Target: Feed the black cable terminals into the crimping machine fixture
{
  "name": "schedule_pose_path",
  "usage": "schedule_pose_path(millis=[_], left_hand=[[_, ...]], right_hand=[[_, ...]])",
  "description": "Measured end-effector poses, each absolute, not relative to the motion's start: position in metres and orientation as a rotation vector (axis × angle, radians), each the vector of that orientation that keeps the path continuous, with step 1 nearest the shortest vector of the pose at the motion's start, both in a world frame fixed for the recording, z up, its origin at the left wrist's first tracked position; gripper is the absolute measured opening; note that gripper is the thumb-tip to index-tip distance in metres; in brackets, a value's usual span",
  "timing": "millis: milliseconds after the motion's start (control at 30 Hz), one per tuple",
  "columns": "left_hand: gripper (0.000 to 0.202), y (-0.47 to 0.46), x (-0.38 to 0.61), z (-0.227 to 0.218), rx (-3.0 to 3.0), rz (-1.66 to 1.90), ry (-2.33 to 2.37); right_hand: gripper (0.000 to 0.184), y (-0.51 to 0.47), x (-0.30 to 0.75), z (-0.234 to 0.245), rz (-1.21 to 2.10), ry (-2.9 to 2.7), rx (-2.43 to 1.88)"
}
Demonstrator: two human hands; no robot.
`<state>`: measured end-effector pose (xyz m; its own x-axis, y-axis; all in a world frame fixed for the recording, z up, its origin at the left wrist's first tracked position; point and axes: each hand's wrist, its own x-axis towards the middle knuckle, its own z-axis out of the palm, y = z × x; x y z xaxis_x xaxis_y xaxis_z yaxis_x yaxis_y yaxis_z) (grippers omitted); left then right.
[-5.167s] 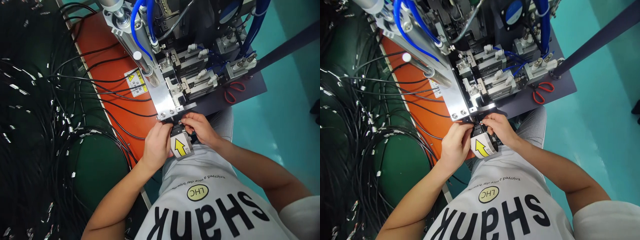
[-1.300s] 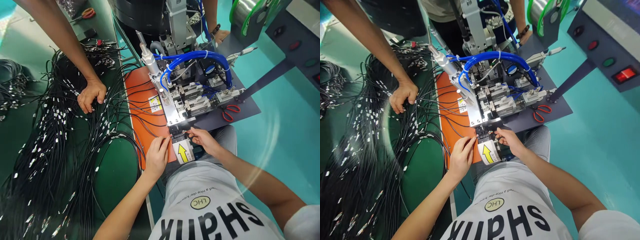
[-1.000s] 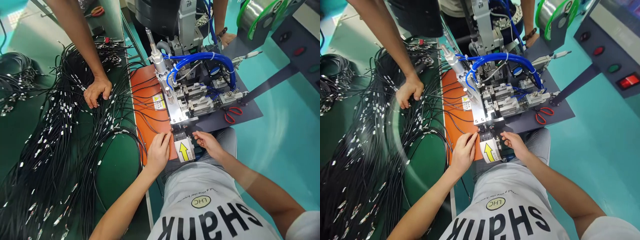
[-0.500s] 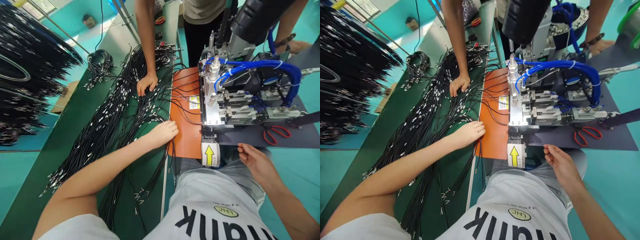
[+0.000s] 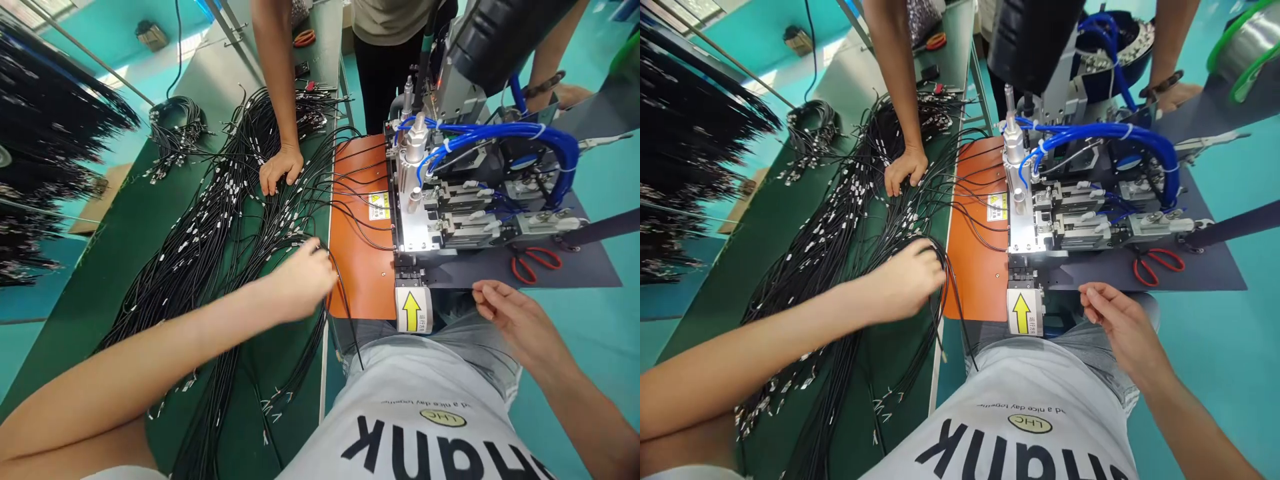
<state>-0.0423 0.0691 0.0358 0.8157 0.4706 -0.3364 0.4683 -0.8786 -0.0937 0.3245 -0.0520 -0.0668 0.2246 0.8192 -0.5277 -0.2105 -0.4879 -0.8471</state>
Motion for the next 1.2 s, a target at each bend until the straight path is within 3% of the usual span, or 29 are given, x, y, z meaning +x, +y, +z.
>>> schedule_pose_path(millis=[100,167,333,567,733,1000,1200], left_hand=[[0.012,0.036,-0.024,0.037,-3.281,0.720,-0.488],[0.009,0.032,-0.011,0.038,-3.518,0.631,-0.396],[0.028,0.051,0.021,0.016,-3.741,-0.134,-1.162],[0.027,0.037,0.041,-0.034,-3.580,-0.270,-1.574],[0.025,0.036,0.045,-0.032,-3.500,-0.265,-1.482],[0.026,0.051,0.060,-0.008,-3.732,-0.087,-1.115],[0.019,0.048,0.062,-0.018,-3.582,-0.640,-1.379]], right_hand=[[0.030,-0.050,0.313,-0.054,1.438,-0.713,-1.574],[0.026,-0.049,0.304,-0.049,1.445,-0.824,-1.563],[0.024,-0.045,0.281,-0.051,1.451,-1.146,-1.524],[0.033,-0.029,0.258,-0.057,1.222,-1.351,-1.473],[0.017,-0.022,0.251,-0.053,1.264,-1.274,-1.504],[0.015,-0.017,0.274,-0.047,0.913,-1.753,-1.437],[0.008,-0.022,0.279,-0.045,1.047,-1.315,-1.552]])
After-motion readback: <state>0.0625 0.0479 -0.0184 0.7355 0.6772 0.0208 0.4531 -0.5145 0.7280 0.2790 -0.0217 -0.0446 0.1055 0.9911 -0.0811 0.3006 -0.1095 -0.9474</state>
